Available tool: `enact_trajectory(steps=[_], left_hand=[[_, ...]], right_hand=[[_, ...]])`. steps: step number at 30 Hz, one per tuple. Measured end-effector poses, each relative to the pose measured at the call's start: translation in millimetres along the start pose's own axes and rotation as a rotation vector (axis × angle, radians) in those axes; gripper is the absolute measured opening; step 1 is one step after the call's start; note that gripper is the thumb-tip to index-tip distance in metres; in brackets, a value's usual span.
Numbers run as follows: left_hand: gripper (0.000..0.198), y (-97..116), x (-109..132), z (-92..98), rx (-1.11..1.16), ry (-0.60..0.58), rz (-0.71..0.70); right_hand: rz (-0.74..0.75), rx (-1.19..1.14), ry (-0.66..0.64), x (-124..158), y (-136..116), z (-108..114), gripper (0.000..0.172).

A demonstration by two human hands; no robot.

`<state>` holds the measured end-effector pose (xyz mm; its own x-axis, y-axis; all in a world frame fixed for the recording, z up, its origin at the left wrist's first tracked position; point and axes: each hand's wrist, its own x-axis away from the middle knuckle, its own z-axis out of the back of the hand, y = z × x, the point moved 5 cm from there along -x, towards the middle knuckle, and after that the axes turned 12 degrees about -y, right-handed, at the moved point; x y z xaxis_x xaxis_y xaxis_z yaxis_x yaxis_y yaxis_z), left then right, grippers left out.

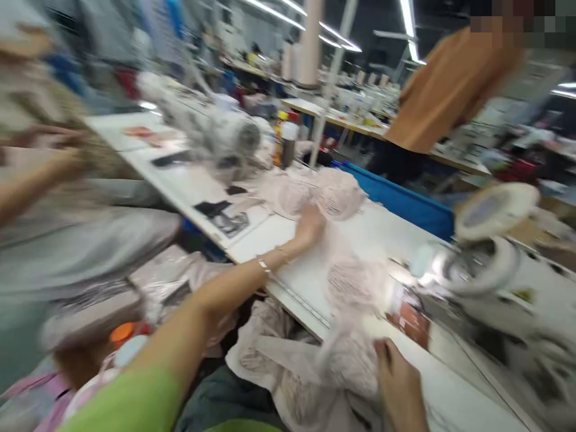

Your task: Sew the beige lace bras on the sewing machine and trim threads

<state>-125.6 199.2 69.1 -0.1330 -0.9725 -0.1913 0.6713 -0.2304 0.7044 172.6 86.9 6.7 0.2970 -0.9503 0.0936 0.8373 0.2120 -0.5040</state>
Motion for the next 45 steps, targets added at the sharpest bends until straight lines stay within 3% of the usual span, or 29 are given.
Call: enact_trajectory(steps=[5, 7, 9, 11, 14, 17, 22, 27, 32, 35, 38, 40, 42, 45], left_hand=[[0.025, 34, 7, -65.1, 0.013, -0.338, -0.335], [0.027, 53, 23, -95.2, -0.056, -0.529, -0.570], [0.033, 68, 38, -119.7, -0.192, -0.639, -0.777], [0.040, 78, 44, -138.0, -0.307, -0.630, -0.858], [0.048, 90, 41, -160.1, -0.354, -0.527, -0.773], [0.042, 100, 39, -178.4, -0.408, -0.459, -0.686], [0.036, 98, 28, -181.3, -0.349, -0.478, -0.773], [0.034, 89, 12, -174.4, -0.237, -0.467, -0.915], [0.029, 100, 15, -183.8, -0.300, -0.509, -0.968], [0.025, 102, 10, -184.5, -0.287, -0.559, -0.864], [0.024, 96, 4, -183.6, -0.362, -0.499, -0.709], [0.026, 95, 6, -185.6, -0.477, -0.425, -0.698], [0.043, 97, 12, -188.9, -0.583, -0.360, -0.735], [0.053, 102, 20, -192.5, -0.654, -0.353, -0.776]], right_hand=[[0.042, 0.003, -0.189, 3, -29, 1, 0.047], [0.065, -0.003, -0.293, 4, -33, 13, 0.037], [0.118, -0.005, -0.418, 10, -33, 37, 0.035], [0.153, 0.050, -0.513, 14, -26, 69, 0.037], [0.057, 0.330, -0.512, 6, -2, 112, 0.026], [-0.109, 0.654, -0.417, -16, 18, 122, 0.026], [-0.124, 0.635, -0.303, -51, 23, 88, 0.033], [-0.236, 0.527, -0.179, -66, 39, 76, 0.021], [-0.287, 0.222, 0.046, -76, 47, 56, 0.016], [-0.269, 0.114, 0.149, -77, 54, 45, 0.014], [-0.166, 0.071, 0.207, -73, 57, 44, 0.018], [-0.131, 0.066, 0.230, -70, 57, 45, 0.019], [-0.126, 0.065, 0.245, -68, 57, 45, 0.018], [-0.112, 0.093, 0.268, -67, 55, 43, 0.014]])
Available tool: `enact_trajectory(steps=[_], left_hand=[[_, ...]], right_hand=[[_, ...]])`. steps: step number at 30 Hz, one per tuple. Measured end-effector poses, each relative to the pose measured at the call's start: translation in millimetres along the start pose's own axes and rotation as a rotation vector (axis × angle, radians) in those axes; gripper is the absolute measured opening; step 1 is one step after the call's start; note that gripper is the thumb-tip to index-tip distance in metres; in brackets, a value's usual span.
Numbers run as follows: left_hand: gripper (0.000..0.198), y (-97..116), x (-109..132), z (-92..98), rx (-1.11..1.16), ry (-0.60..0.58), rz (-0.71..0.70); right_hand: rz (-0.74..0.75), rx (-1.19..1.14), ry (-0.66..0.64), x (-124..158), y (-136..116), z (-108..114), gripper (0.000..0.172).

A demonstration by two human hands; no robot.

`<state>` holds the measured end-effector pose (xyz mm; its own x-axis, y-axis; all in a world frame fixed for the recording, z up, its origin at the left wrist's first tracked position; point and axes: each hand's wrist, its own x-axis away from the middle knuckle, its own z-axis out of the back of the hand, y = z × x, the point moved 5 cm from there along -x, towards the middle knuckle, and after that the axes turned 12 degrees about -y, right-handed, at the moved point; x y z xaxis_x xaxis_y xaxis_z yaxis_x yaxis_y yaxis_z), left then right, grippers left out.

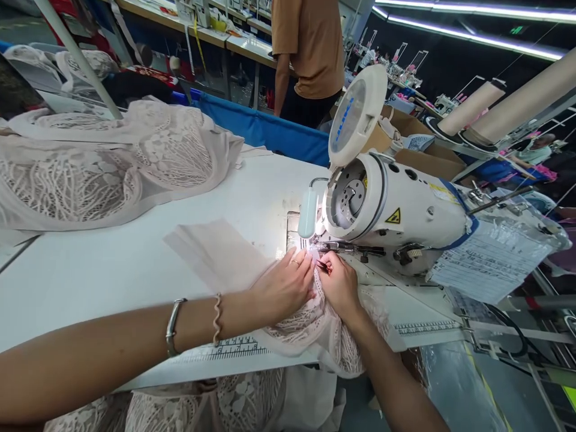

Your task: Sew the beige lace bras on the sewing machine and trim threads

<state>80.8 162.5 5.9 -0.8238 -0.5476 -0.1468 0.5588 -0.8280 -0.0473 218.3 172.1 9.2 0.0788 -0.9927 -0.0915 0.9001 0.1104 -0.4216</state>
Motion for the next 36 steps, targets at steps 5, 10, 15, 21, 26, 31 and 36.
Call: enact_trajectory(steps=[5, 10, 15, 21, 26, 31, 36], left_hand=[[0.055, 3, -2, 5.0, 0.031, -0.059, 0.010], [0.050, -3, -2, 5.2, 0.071, -0.049, -0.015], [0.039, -8, -3, 1.6, 0.175, -0.040, -0.030], [0.058, -14, -2, -5.2, 0.198, 0.001, -0.015], [0.056, -17, -1, -5.6, 0.173, 0.010, -0.008], [0.057, -16, -1, -4.5, 0.128, -0.002, 0.012], [0.059, -17, -2, -6.6, 0.115, -0.016, 0.022]], right_hand=[[0.120, 0.148, 0.080, 6, -2, -5, 0.012], [0.296, 0.296, 0.184, 11, -15, -6, 0.022], [0.424, 0.356, 0.209, 12, -27, -4, 0.029], [0.356, 0.373, 0.122, 11, -17, -9, 0.035], [0.221, 0.367, -0.035, 7, -9, -14, 0.041], [0.217, 0.345, -0.050, 5, -9, -13, 0.042], [0.221, 0.334, -0.052, 4, -12, -12, 0.042]])
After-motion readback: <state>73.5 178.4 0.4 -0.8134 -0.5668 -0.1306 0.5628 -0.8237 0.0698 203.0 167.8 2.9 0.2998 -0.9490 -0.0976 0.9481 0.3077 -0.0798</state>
